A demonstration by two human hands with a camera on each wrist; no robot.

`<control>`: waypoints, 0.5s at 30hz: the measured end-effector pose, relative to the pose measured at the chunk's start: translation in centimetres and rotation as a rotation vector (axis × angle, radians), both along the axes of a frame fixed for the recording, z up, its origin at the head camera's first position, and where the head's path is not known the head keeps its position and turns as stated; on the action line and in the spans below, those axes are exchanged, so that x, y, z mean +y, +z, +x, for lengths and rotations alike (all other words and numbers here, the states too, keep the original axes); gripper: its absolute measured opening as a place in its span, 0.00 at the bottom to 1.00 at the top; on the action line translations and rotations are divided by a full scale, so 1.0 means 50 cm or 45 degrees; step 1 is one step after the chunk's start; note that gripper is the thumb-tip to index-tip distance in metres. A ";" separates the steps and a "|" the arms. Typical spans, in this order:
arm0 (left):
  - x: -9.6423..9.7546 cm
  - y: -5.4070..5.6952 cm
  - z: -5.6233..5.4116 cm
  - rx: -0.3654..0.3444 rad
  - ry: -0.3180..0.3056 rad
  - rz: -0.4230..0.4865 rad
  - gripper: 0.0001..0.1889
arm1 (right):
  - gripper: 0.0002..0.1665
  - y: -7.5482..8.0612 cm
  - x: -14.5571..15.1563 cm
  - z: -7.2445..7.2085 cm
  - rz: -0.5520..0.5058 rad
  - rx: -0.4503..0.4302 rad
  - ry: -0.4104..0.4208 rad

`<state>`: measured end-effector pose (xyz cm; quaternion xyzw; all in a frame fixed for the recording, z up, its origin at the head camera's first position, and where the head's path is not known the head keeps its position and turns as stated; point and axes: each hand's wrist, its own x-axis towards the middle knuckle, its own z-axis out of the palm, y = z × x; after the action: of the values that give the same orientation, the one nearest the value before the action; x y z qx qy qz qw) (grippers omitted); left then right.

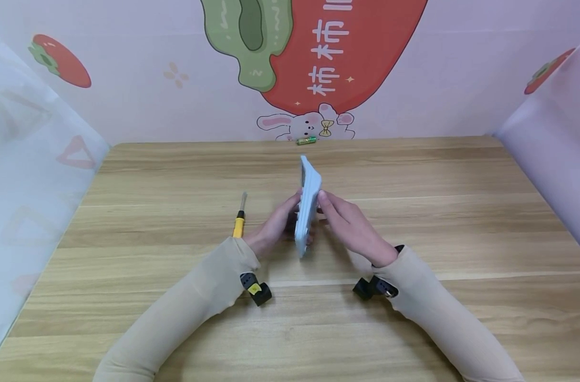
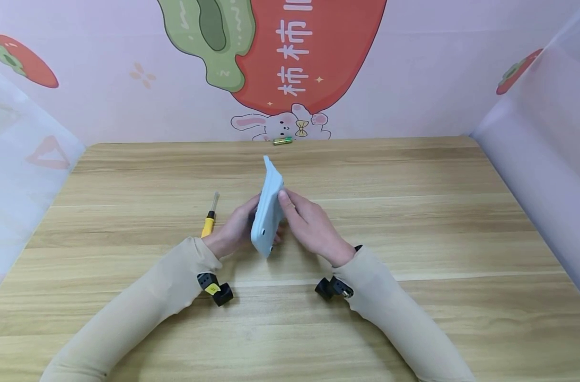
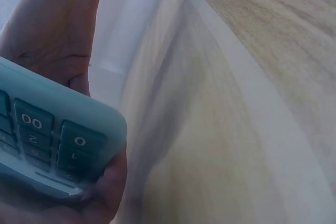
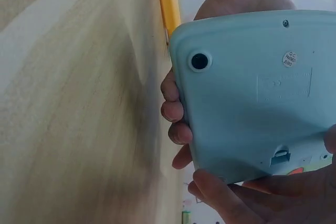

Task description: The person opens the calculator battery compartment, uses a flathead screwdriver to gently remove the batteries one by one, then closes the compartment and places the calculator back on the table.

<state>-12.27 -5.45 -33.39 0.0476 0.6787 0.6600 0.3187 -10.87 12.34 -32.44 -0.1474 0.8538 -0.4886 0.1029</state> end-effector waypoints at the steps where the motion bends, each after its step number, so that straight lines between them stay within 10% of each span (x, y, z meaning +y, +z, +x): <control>1: 0.000 0.000 0.000 0.007 0.003 -0.021 0.37 | 0.37 0.001 0.000 0.001 -0.022 -0.001 -0.001; 15: 0.001 0.000 -0.003 0.104 -0.053 -0.195 0.29 | 0.33 0.019 0.004 0.008 -0.170 0.042 -0.068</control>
<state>-12.41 -5.38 -33.41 0.0642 0.7385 0.5968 0.3071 -10.47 12.56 -31.48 -0.1393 0.8245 -0.5446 0.0656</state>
